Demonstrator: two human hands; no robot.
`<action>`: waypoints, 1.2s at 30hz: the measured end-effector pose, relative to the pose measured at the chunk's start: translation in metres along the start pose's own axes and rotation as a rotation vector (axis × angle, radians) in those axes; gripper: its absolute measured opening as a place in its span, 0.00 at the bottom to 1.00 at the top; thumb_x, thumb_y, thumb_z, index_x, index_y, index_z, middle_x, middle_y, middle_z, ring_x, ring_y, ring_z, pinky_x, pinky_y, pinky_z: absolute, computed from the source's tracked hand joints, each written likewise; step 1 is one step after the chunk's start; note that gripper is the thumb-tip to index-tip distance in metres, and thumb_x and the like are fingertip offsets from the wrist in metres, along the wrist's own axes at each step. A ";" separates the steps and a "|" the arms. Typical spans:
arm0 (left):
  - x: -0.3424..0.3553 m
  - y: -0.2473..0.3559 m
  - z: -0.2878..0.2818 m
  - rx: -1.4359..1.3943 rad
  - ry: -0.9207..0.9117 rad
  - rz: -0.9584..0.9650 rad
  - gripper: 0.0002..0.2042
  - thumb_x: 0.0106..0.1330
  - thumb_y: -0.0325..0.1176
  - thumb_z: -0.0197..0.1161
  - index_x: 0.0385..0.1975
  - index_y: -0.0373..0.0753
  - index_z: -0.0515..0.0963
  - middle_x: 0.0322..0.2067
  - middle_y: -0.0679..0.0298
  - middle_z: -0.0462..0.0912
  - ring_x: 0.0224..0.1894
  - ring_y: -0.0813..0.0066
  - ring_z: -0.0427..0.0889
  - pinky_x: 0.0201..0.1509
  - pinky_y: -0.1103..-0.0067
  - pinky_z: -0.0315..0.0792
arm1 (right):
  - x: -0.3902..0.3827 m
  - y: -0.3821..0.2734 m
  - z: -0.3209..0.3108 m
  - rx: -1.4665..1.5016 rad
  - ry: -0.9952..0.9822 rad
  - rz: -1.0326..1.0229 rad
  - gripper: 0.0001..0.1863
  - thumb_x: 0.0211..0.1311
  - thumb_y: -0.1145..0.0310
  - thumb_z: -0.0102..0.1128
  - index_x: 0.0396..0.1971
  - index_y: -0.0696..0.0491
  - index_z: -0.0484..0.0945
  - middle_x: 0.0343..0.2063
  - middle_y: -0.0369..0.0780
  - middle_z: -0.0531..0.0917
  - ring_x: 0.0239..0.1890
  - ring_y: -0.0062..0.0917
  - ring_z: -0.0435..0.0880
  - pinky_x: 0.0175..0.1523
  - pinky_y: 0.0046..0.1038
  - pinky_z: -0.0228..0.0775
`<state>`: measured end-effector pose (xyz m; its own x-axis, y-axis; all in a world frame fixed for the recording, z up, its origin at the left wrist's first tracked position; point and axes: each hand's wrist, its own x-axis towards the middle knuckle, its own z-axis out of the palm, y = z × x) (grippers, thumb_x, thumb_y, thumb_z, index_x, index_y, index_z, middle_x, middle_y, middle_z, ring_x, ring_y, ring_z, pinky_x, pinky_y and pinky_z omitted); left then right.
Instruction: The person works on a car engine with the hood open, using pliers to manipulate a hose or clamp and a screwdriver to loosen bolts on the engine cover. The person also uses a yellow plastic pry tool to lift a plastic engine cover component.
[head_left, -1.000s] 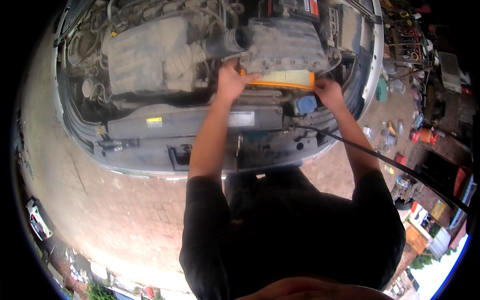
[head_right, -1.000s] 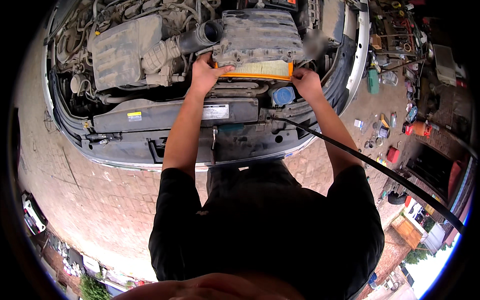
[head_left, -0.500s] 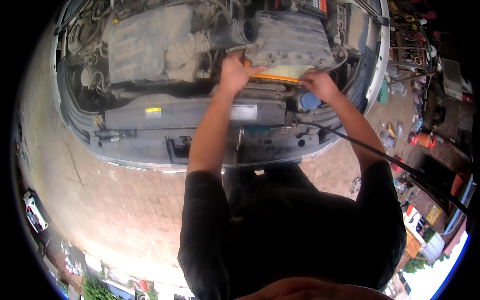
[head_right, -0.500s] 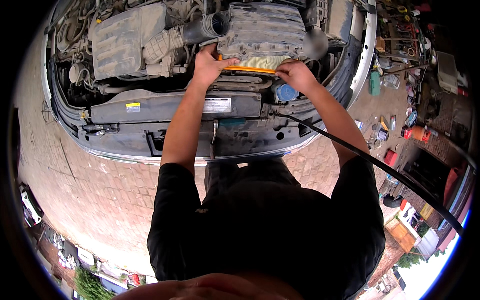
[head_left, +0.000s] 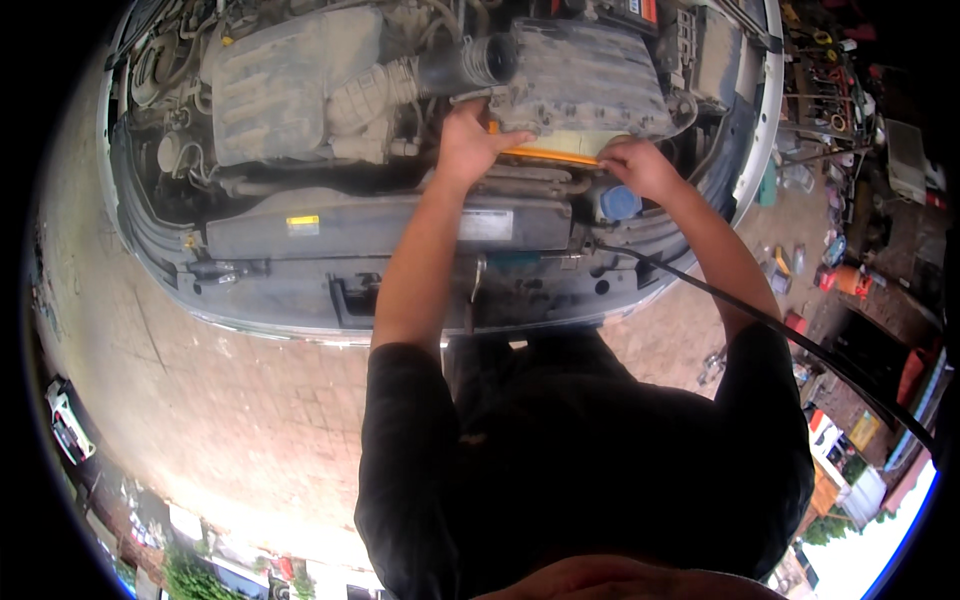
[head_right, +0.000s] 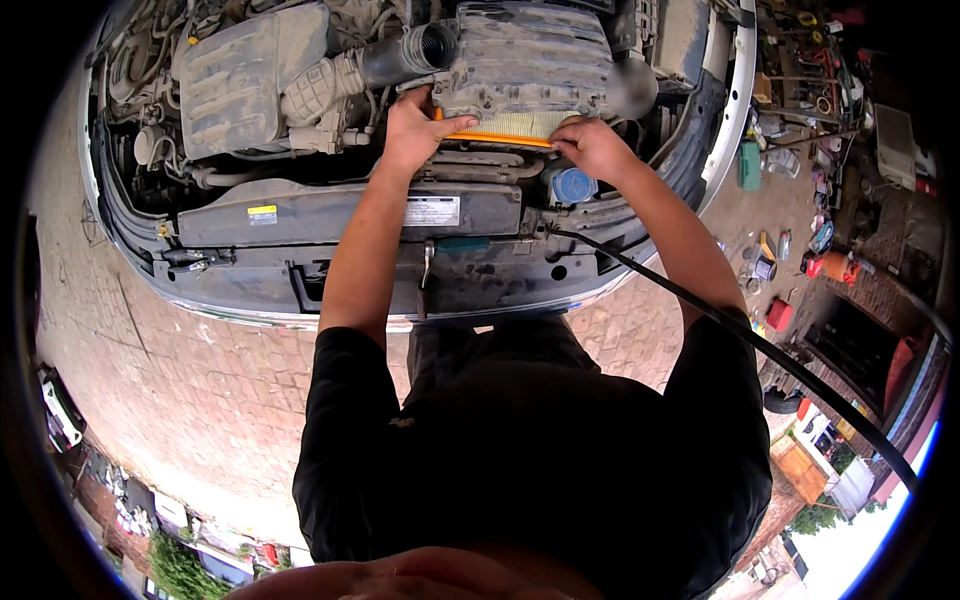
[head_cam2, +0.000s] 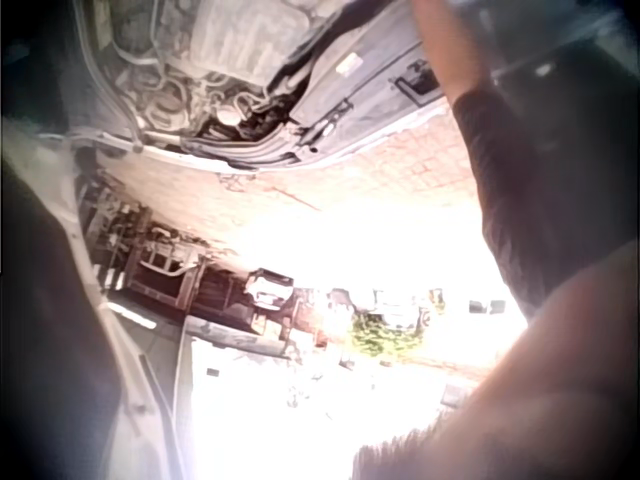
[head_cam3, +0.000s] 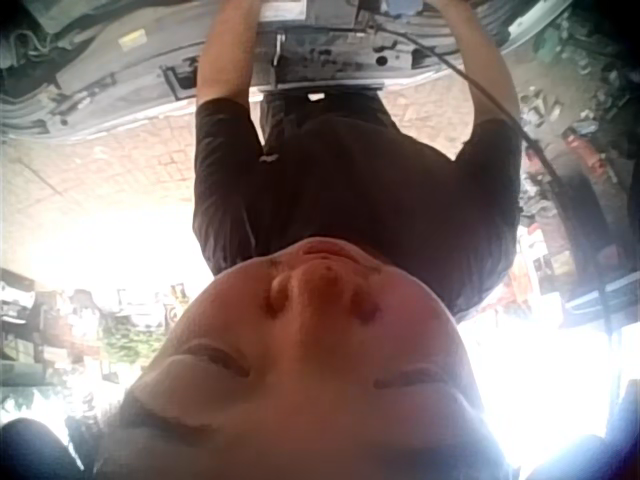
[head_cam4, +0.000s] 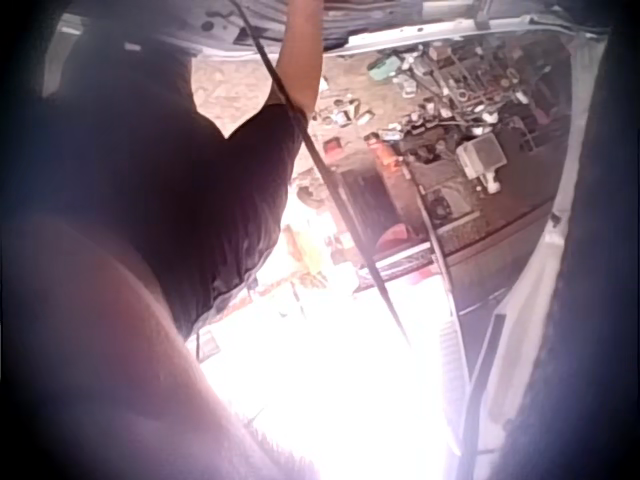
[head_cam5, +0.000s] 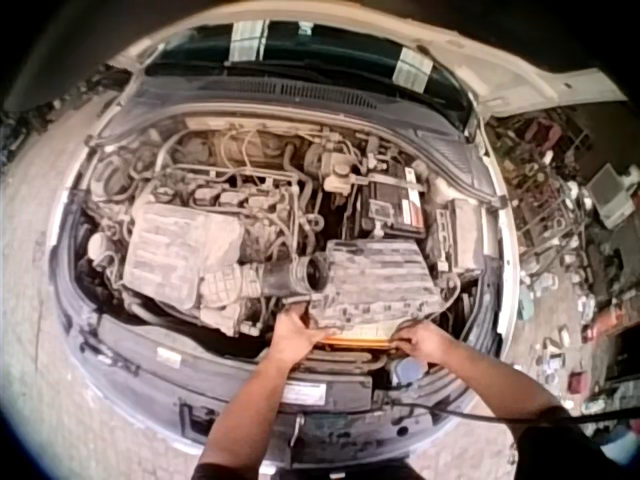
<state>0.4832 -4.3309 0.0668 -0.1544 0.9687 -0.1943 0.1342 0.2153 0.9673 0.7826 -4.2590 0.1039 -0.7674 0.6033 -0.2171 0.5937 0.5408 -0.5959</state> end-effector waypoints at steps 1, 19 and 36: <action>0.000 0.001 0.000 -0.004 -0.004 -0.006 0.29 0.44 0.34 0.83 0.46 0.28 0.80 0.42 0.54 0.87 0.44 0.68 0.85 0.54 0.75 0.76 | -0.001 -0.001 0.000 -0.007 0.010 -0.002 0.06 0.58 0.74 0.65 0.35 0.59 0.84 0.32 0.45 0.84 0.38 0.42 0.83 0.44 0.36 0.76; 0.000 -0.004 -0.001 -0.027 0.004 0.036 0.28 0.43 0.34 0.83 0.44 0.29 0.81 0.41 0.55 0.87 0.43 0.67 0.85 0.53 0.75 0.76 | 0.012 -0.011 0.008 -0.360 -0.130 0.247 0.06 0.59 0.71 0.58 0.32 0.58 0.74 0.36 0.48 0.80 0.42 0.44 0.81 0.49 0.40 0.75; 0.000 -0.004 -0.002 0.035 0.025 0.055 0.29 0.40 0.41 0.84 0.41 0.30 0.82 0.36 0.56 0.87 0.37 0.66 0.85 0.46 0.75 0.77 | 0.035 -0.039 0.032 -0.075 0.149 0.526 0.19 0.63 0.56 0.63 0.36 0.59 0.85 0.31 0.50 0.86 0.36 0.45 0.85 0.43 0.40 0.76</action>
<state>0.4802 -4.3322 0.0632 -0.1700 0.9759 -0.1365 0.1769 0.1665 0.9700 0.7245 -4.2774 0.0953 -0.3230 0.8771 -0.3554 0.9076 0.1807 -0.3789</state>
